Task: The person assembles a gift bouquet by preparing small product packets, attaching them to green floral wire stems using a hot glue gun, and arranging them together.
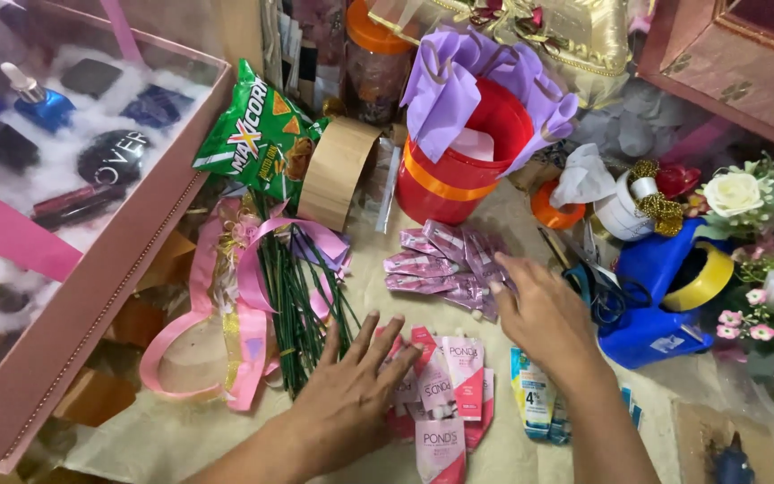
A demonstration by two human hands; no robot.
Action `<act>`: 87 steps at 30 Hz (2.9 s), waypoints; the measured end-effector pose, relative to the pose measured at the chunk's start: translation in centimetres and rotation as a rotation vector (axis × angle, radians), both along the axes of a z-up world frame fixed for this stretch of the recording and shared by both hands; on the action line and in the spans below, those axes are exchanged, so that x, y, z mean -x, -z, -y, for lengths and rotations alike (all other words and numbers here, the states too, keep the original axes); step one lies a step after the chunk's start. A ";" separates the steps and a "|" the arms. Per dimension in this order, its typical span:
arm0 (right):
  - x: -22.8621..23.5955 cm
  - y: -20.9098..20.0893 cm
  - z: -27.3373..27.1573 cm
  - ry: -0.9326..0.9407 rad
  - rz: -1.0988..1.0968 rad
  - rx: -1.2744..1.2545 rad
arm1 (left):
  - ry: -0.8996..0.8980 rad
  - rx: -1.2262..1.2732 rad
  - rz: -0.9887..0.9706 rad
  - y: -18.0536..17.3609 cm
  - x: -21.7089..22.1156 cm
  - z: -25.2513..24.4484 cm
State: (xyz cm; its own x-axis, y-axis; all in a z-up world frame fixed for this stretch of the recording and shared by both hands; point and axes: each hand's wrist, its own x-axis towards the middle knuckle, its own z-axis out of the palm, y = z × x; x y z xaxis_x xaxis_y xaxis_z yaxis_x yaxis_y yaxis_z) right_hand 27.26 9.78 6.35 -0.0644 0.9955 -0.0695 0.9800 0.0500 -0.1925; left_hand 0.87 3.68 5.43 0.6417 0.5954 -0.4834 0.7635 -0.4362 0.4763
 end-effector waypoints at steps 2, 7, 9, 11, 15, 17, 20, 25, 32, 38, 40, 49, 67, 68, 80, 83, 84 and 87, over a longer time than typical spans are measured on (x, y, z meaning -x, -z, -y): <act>1.1 0.1 -2.3 0.086 0.034 0.120 | 0.039 -0.022 -0.012 -1.2 -0.2 -2.3; -1.8 6.5 -5.0 0.136 0.073 0.125 | -0.001 -0.417 0.003 2.7 -2.4 -8.6; -2.4 5.7 -4.9 0.205 0.029 0.065 | -0.083 -0.401 0.071 2.5 -3.2 -11.1; -5.7 9.0 -5.8 0.230 0.035 0.065 | -0.122 -0.392 0.091 3.0 -3.5 -12.4; -4.5 7.5 -4.9 0.227 0.018 0.042 | -0.174 -0.405 0.116 4.4 -3.8 -14.0; -2.5 5.7 -4.2 0.091 -0.030 -0.026 | -0.178 -0.396 0.134 5.1 -3.9 -14.7; 0.4 3.4 -3.2 -0.119 -0.109 -0.052 | -0.216 -0.357 0.195 5.1 -3.2 -15.3; -0.3 5.5 -3.6 -0.146 0.050 0.089 | -0.247 -0.459 0.240 7.6 -2.0 -16.5; -4.6 6.8 -3.7 -0.096 -0.191 -0.007 | -0.189 -0.290 0.318 4.1 -1.8 -15.1; -3.0 0.7 -2.4 0.065 -0.098 0.134 | -0.162 -0.367 0.285 6.8 -2.7 -15.6; -2.0 -0.3 -2.1 0.084 -0.082 0.190 | -0.173 -0.396 0.280 7.5 -3.0 -15.9; 1.4 -2.4 0.3 0.003 -0.046 0.219 | -0.150 -0.434 0.413 -0.9 -0.8 -11.5; 0.8 2.7 8.3 -0.242 0.099 0.474 | 0.035 -0.218 0.126 7.2 3.1 -2.6; 0.6 3.3 8.6 -0.259 0.122 0.427 | 0.036 -0.288 0.171 7.9 3.2 -2.6; 1.3 5.4 11.8 -0.580 0.161 -0.069 | 0.035 -0.459 0.279 8.7 4.5 -2.5; 1.0 5.5 11.9 -0.530 0.154 -0.064 | 0.023 -0.419 0.246 8.9 4.6 -2.6; 0.8 5.4 11.9 -0.477 0.120 0.009 | 0.020 -0.409 0.236 8.9 4.7 -2.6; 0.4 6.1 12.0 -0.505 0.100 -0.014 | -0.006 -0.324 0.226 7.8 4.7 -2.4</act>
